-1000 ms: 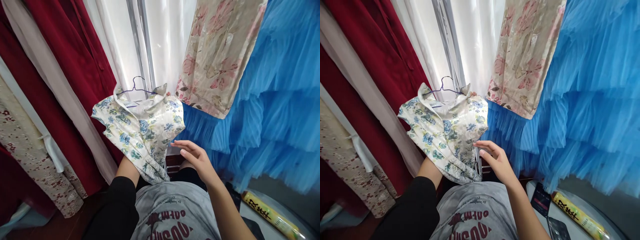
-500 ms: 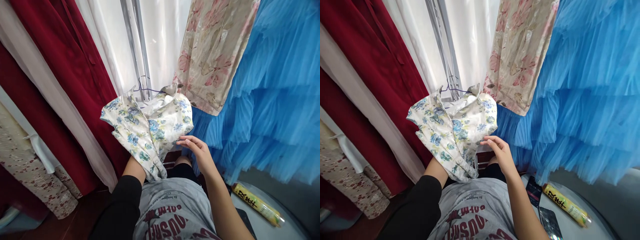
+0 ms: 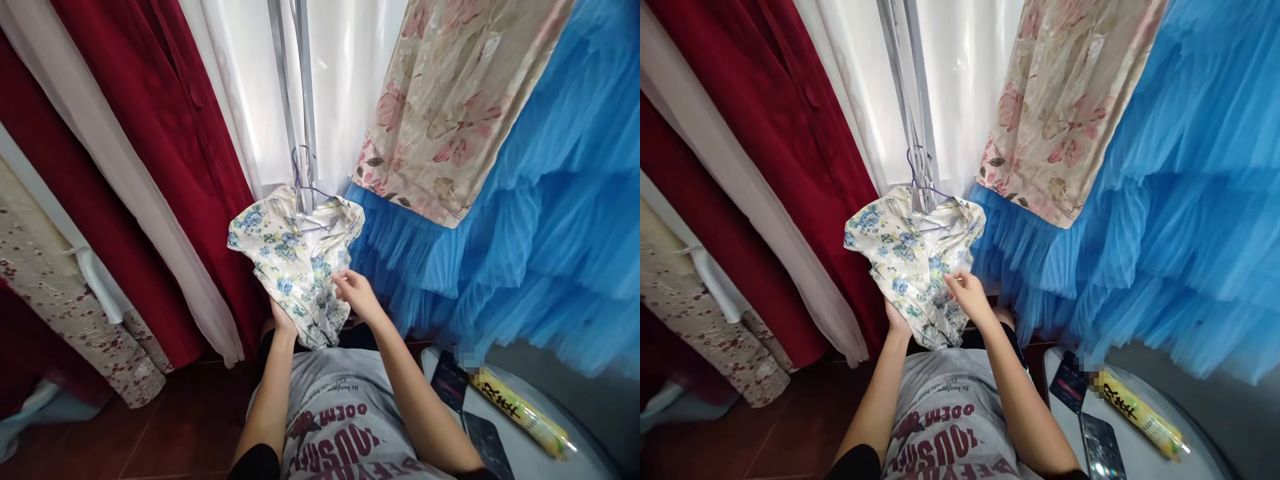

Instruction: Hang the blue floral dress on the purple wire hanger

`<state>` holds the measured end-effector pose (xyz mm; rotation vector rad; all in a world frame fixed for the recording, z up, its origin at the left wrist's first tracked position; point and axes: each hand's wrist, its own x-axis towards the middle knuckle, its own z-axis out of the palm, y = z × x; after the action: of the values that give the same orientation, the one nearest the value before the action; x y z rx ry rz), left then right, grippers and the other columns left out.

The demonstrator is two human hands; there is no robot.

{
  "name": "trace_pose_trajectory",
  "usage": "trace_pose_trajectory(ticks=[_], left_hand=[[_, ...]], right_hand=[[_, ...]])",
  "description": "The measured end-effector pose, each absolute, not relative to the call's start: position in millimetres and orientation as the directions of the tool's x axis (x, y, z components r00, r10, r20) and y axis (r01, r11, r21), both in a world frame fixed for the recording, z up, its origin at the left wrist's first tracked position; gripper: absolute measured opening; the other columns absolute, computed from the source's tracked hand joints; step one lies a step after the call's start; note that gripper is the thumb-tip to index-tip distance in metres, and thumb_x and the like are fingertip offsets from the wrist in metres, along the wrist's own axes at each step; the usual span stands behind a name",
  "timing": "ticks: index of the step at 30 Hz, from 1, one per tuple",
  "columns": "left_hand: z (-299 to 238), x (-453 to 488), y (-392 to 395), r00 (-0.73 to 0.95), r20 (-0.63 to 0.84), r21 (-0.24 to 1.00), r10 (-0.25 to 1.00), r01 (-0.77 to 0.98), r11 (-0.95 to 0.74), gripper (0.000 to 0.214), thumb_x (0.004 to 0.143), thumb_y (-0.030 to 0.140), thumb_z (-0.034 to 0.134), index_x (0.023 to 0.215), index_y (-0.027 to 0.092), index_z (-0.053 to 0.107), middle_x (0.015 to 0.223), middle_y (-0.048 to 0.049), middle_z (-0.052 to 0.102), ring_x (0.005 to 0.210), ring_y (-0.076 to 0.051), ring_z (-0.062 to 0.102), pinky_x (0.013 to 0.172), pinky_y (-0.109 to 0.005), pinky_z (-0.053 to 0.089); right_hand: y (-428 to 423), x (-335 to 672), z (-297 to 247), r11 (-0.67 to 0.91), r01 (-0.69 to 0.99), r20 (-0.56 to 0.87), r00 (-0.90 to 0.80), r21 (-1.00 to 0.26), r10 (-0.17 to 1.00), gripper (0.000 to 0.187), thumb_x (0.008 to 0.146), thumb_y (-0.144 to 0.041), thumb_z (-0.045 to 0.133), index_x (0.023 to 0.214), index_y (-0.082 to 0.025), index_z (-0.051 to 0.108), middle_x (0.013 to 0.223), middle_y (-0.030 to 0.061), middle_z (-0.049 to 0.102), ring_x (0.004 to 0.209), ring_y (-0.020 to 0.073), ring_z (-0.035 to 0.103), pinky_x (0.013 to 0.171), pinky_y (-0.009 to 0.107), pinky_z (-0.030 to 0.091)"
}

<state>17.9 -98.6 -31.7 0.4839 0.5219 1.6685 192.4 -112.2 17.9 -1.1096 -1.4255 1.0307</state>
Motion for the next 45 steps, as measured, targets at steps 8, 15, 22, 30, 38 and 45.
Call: trace_pose_trajectory(ticks=[8, 15, 22, 30, 38, 45], left_hand=[[-34.8, 10.5, -104.1, -0.172, 0.107, 0.784, 0.979, -0.591, -0.190, 0.065, 0.079, 0.064, 0.069, 0.128, 0.021, 0.066, 0.135, -0.0117, 0.067, 0.134, -0.032, 0.057, 0.111, -0.042, 0.048], [-50.0, 21.3, -104.8, -0.168, 0.264, 0.906, 0.950, -0.293, -0.304, 0.072, 0.061, 0.025, 0.088, 0.128, 0.020, 0.063, 0.130, -0.0103, 0.068, 0.127, -0.031, 0.061, 0.112, -0.045, 0.045], [-46.3, 27.3, -104.0, -0.145, 0.287, 0.921, 0.947, -0.228, -0.314, 0.068, 0.062, 0.022, 0.087, 0.126, 0.019, 0.064, 0.135, -0.0130, 0.066, 0.129, -0.031, 0.060, 0.114, -0.046, 0.042], [-48.9, 23.3, -97.4, -0.194, 0.174, 0.929, 0.966, -0.293, -0.226, 0.060, 0.062, 0.019, 0.084, 0.119, 0.018, 0.064, 0.125, -0.0113, 0.069, 0.121, -0.029, 0.064, 0.108, -0.043, 0.047], [-42.3, 6.4, -113.1, -0.662, 0.513, 0.838, 0.547, 0.249, -0.485, 0.040, 0.081, 0.026, 0.072, 0.117, 0.023, 0.055, 0.124, -0.0092, 0.059, 0.116, -0.024, 0.058, 0.105, -0.039, 0.045], [-14.4, 55.3, -103.4, -0.172, 0.587, 0.802, 0.791, 0.260, -0.538, 0.020, 0.089, 0.025, 0.064, 0.108, 0.021, 0.060, 0.102, -0.0088, 0.069, 0.093, -0.021, 0.066, 0.084, -0.032, 0.051]], right_hand=[[-60.9, 152.5, 23.6, 0.334, 0.554, 0.330, -0.111, -0.762, 0.937, 0.045, 0.091, -0.048, 0.056, 0.059, -0.022, 0.038, 0.056, -0.0026, 0.045, 0.057, 0.0141, 0.039, 0.056, 0.028, 0.024], [-82.2, 172.7, 8.0, 0.410, 0.272, 0.403, -0.082, -0.871, 0.911, 0.025, 0.084, -0.042, 0.067, 0.081, -0.022, 0.052, 0.059, -0.0046, 0.053, 0.054, 0.0137, 0.047, 0.055, 0.026, 0.034], [-75.2, 182.0, 8.2, 0.366, 0.258, 0.316, -0.217, -0.894, 0.924, 0.022, 0.080, -0.039, 0.070, 0.082, -0.020, 0.058, 0.062, -0.0033, 0.056, 0.057, 0.0139, 0.050, 0.053, 0.024, 0.036], [-86.7, 186.9, 22.2, 0.357, 0.279, 0.293, -0.246, -0.891, 0.924, 0.033, 0.086, -0.039, 0.058, 0.060, -0.020, 0.049, 0.052, -0.0035, 0.047, 0.050, 0.0113, 0.037, 0.050, 0.025, 0.027], [-87.5, 180.6, 20.5, 0.311, 0.212, 0.307, -0.049, -0.927, 0.950, 0.034, 0.079, -0.040, 0.064, 0.055, -0.020, 0.051, 0.050, -0.0034, 0.044, 0.048, 0.0112, 0.035, 0.050, 0.027, 0.025], [-100.7, 181.2, 29.3, 0.264, 0.092, 0.247, -0.162, -0.960, 0.955, 0.034, 0.080, -0.039, 0.068, 0.056, -0.018, 0.059, 0.047, -0.0017, 0.051, 0.045, 0.0103, 0.039, 0.048, 0.026, 0.027]])
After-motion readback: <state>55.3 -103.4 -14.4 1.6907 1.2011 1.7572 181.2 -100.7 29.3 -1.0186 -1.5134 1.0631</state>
